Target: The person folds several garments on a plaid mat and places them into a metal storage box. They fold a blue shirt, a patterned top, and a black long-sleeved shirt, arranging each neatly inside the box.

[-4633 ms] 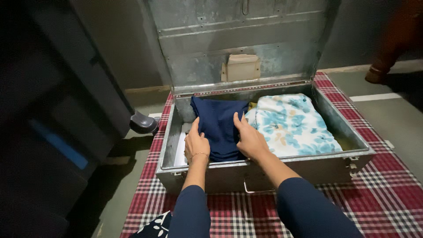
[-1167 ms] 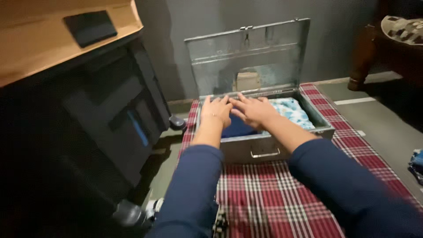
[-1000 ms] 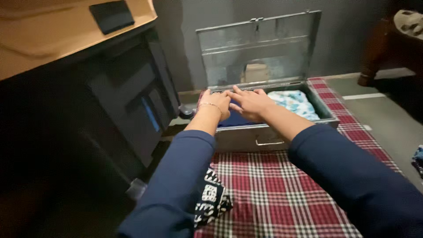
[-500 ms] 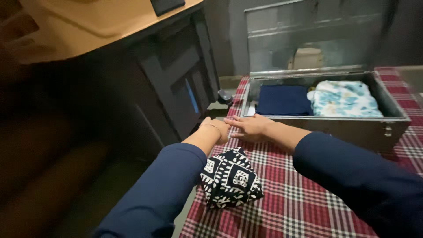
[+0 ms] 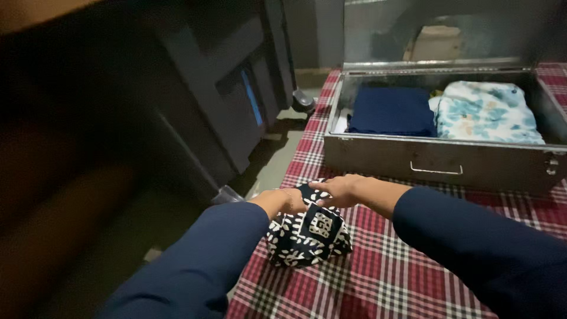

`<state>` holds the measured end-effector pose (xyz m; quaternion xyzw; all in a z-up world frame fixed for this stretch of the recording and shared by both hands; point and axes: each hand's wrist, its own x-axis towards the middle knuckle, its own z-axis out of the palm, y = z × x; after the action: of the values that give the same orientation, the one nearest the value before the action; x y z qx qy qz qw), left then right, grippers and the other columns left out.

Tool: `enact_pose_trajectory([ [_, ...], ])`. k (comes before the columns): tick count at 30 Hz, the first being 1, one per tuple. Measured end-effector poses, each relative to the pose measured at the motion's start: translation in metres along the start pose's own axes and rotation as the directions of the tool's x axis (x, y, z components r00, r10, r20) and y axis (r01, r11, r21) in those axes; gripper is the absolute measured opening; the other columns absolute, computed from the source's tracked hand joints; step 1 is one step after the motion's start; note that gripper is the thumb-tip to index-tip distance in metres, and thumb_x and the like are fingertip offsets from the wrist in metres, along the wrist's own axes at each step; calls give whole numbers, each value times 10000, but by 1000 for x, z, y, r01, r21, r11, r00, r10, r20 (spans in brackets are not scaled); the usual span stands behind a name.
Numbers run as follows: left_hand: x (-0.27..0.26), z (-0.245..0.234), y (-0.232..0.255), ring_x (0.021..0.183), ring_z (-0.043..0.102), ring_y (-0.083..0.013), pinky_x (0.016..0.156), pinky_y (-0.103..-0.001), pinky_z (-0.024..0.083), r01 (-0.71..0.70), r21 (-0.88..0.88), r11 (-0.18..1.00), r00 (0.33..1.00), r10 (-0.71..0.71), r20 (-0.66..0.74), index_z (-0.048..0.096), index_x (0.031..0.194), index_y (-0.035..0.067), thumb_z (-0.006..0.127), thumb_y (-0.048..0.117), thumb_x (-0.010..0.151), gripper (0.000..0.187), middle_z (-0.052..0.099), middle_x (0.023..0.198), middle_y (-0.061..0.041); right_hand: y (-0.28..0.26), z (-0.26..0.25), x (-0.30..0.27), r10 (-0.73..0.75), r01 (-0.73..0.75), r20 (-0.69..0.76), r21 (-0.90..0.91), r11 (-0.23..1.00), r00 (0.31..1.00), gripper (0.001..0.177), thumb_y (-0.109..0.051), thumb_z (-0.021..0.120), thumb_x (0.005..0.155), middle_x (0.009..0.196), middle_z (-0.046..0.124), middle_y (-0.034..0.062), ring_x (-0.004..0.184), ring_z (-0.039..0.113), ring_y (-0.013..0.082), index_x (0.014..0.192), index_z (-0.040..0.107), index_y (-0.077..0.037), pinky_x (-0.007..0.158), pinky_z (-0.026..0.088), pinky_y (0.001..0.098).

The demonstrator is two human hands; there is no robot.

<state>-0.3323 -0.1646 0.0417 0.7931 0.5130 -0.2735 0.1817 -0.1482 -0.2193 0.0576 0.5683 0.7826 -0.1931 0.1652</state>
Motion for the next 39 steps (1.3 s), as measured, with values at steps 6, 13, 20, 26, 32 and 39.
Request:
enact_pose_trajectory([
  [6, 63, 48, -21, 1273, 583, -387, 1039, -473, 480, -12, -14, 1000, 997, 11, -71, 695, 1280, 12, 553, 555, 1011, 623, 628, 1356, -234, 6, 41, 35, -26, 32, -41, 159, 987, 999, 978, -626, 542, 963, 1544, 445, 272, 1425, 467, 409, 1627, 108, -53, 1181, 396, 484],
  [13, 55, 72, -28, 1214, 675, -415, 927, -554, 555, 218, -502, 837, 976, -179, 125, 634, 1335, 7, 545, 477, 994, 587, 671, 1318, -245, 2, 64, 42, 130, -160, 123, 286, 945, 984, 1098, -667, 569, 939, 1612, 224, 322, 1495, 310, 450, 1612, -5, -15, 1216, 321, 567],
  [20, 54, 76, -26, 1435, 440, -460, 1103, -643, 456, 365, -652, 664, 930, -225, 291, 394, 1545, 55, 488, 517, 1043, 688, 386, 1579, -257, 5, 85, 49, 176, -243, 170, 560, 792, 969, 1012, -559, 650, 902, 1511, 401, 281, 1431, 425, 411, 1566, 124, -5, 1205, 389, 520],
  [26, 89, 96, -30, 1464, 413, -465, 1131, -618, 448, 398, -635, 662, 916, -246, 318, 339, 1583, 48, 430, 532, 1051, 725, 342, 1603, -282, 13, 111, 66, 214, -280, 181, 680, 678, 960, 938, -482, 693, 943, 1483, 376, 257, 1404, 427, 387, 1524, 190, 56, 1199, 399, 488],
  [32, 154, 133, -44, 1271, 600, -474, 1123, -525, 360, 380, -109, 918, 893, -334, 302, 389, 1508, -140, 299, 600, 1082, 859, 601, 1337, -365, 17, 118, 85, 170, -231, 162, 791, 566, 972, 820, -448, 673, 895, 1398, 579, 265, 1314, 595, 372, 1451, 415, 97, 1104, 515, 472],
  [39, 152, 132, -68, 1282, 607, -409, 1112, -536, 391, -27, 371, 928, 963, -75, 258, 405, 1515, -15, 472, 463, 1009, 699, 616, 1374, -257, 16, 130, 113, 335, -322, 174, 827, 460, 926, 830, -404, 721, 981, 1396, 505, 265, 1344, 517, 380, 1494, 288, 84, 1150, 435, 522],
])
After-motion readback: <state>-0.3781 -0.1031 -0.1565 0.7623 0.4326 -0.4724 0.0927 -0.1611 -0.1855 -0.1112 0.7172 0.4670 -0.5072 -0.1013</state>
